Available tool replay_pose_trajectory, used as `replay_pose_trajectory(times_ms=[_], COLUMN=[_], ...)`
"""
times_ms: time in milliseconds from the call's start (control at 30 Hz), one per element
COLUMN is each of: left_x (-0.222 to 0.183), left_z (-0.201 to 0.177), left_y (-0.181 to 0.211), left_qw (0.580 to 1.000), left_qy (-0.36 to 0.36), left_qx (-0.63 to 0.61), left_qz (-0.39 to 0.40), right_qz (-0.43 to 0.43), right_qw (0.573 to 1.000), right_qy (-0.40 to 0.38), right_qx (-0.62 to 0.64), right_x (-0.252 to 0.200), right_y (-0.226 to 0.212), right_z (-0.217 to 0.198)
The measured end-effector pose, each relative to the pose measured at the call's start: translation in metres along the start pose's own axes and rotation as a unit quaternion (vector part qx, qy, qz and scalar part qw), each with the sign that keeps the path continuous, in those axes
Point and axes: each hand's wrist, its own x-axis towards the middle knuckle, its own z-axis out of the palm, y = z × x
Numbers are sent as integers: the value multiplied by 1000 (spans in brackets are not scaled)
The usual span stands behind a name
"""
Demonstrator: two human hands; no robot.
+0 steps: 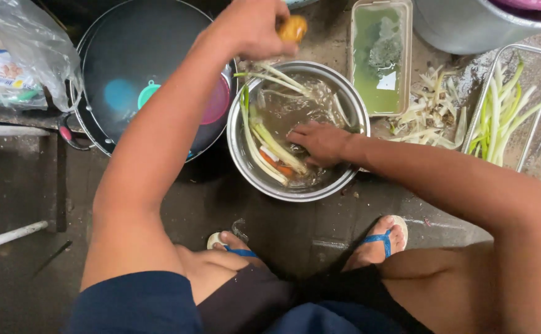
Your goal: Washing and peeling lemongrass stalks and carrots in a bowl of water on the floor.
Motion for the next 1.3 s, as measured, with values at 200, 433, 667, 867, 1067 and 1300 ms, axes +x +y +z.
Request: replay_pose_trajectory(times_ms=[200,433,667,867,1067,1300], left_x=[22,9,-45,-95,-94,-65], left_z=[-18,17,50,157,131,170], left_y=[6,-3,12,-16,-6,2], left_qw=[979,984,991,974,989,996], left_qy=[-11,43,-45,-178,-123,-26], left_qx=[-205,-167,-102,117,38,79], left_qz=[0,54,72,82,65,-24], right_qz=[15,20,51,86,30,180], right_qw=[997,998,998,993,983,964], right_qy=[-73,-60,-14,-31,180,111], right_qx=[-20,28,-37,-78,-15,-161], right_x=[2,1,3,32,16,9], right_y=[-29,-36,-40,12,37,1], right_z=[-29,-24,-37,16,0,-20])
